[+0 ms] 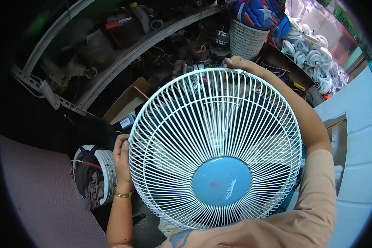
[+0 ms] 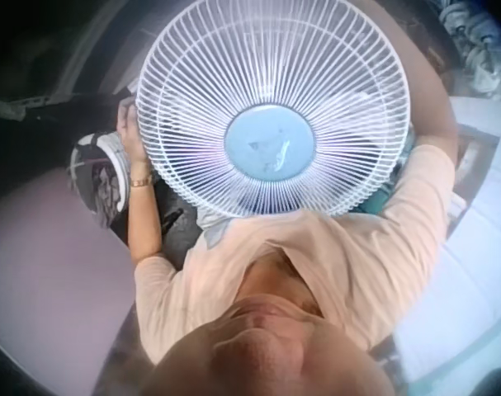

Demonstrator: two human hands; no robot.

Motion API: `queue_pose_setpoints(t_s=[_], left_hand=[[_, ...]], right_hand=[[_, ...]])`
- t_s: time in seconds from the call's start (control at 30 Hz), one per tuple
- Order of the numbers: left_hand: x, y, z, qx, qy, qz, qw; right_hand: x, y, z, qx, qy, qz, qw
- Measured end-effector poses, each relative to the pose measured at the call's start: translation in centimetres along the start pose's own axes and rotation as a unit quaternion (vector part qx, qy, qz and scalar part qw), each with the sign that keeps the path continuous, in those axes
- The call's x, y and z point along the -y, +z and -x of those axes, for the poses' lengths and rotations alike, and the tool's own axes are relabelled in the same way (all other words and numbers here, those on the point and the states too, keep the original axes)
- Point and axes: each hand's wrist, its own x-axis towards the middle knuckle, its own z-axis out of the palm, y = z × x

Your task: The person disassembles an electric fan by removing the front grille, blades, and motor housing components using a power drill and hand tools.

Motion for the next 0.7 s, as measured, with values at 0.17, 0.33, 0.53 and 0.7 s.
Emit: queue_pose_setpoints(t_s=[0.17, 0.33, 0.53, 0.7], left_hand=[[0.4, 0.0, -0.5, -0.007, 0.007, -0.041, 0.999], [-0.3, 1.1, -0.3, -0.010, -0.017, 0.004, 1.000], [0.4, 0.5, -0.3, -0.014, 0.014, 0.007, 1.000], [-0.4, -1.0, -0.6, 0.021, 0.001, -0.013, 1.000]], right_hand=[[2.0, 0.8, -0.4, 0.105, -0.076, -0.022, 0.991], [0.6, 0.9, -1.3, 0.083, -0.105, -0.098, 0.986], [0.0, 2.1, -0.4, 0.039, -0.249, -0.325, 0.911], [-1.5, -4.2, 1.6, -0.030, -0.253, -0.047, 0.966]])
